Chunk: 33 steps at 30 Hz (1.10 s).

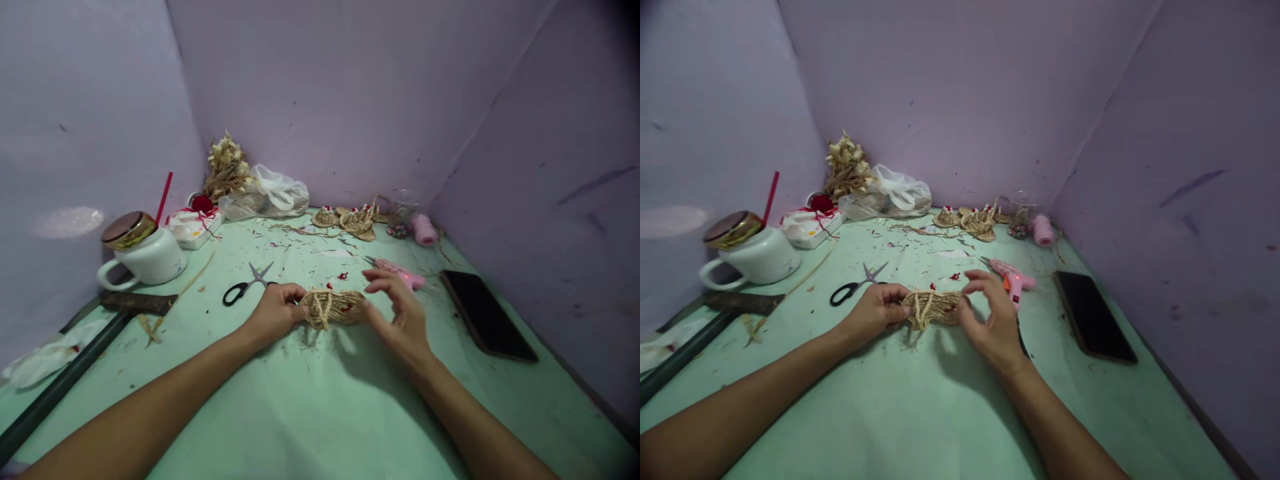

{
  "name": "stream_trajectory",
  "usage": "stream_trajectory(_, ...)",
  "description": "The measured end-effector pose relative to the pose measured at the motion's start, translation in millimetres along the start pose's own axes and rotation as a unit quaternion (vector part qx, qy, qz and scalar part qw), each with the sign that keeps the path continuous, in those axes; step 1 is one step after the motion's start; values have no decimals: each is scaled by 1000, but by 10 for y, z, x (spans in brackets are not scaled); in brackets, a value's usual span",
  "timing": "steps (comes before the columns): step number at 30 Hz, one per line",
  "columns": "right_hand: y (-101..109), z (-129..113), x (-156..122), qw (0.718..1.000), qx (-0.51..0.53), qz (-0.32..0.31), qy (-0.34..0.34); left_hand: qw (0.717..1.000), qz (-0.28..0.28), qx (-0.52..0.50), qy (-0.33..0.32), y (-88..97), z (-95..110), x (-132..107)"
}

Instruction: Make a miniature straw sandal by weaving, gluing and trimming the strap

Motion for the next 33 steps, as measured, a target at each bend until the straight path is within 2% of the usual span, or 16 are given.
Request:
stream_trajectory(2,187,132,106,988,-82,54,-123,1000,-2,-8,15,8,-8,4)
stream_trajectory(3,275,211,151,966,-153,37,-204,1000,-2,-12,21,12,-13,7)
stream_trajectory(5,415,369,211,896,-280,-69,-337,999,0,-17,28,15,-25,14)
stream_trajectory(6,458,441,224,866,-302,-127,-377,999,0,-18,31,15,-33,17)
stream_trajectory(7,487,503,234,854,-305,-154,-393,999,1,-20,34,12,-40,21)
stream_trajectory(8,507,560,238,852,-292,-146,-409,999,1,-23,36,10,-48,24)
stream_trajectory(10,515,661,228,870,-198,-69,-446,999,1,-28,43,5,-63,29)
stream_trajectory(12,494,733,210,873,-89,-7,-479,998,1,-36,50,6,-76,32)
stream_trajectory(15,455,730,208,860,23,3,-510,997,0,-49,59,21,-90,38)
stream_trajectory(20,372,447,210,832,193,-31,-520,995,12,-78,66,55,-93,58)
stream_trajectory(23,306,245,174,815,302,-14,-494,993,16,-92,68,58,-84,63)
stream_trajectory(25,277,137,155,834,316,-14,-451,993,17,-97,69,55,-77,60)
stream_trajectory(28,253,19,136,886,287,-28,-363,992,19,-102,68,49,-69,54)
stream_trajectory(30,234,-36,117,909,272,-53,-310,992,22,-102,67,48,-69,52)
stream_trajectory(33,199,-108,82,930,248,-119,-244,992,30,-102,66,53,-75,59)
Point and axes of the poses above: each hand's wrist, its own x-axis towards the middle knuckle, its own y-axis out of the back of the hand, z = x × y, the point moved 2 cm from there along x, towards the middle knuckle, and after that the axes turned 1 degree about x, right-handed, at the moved point
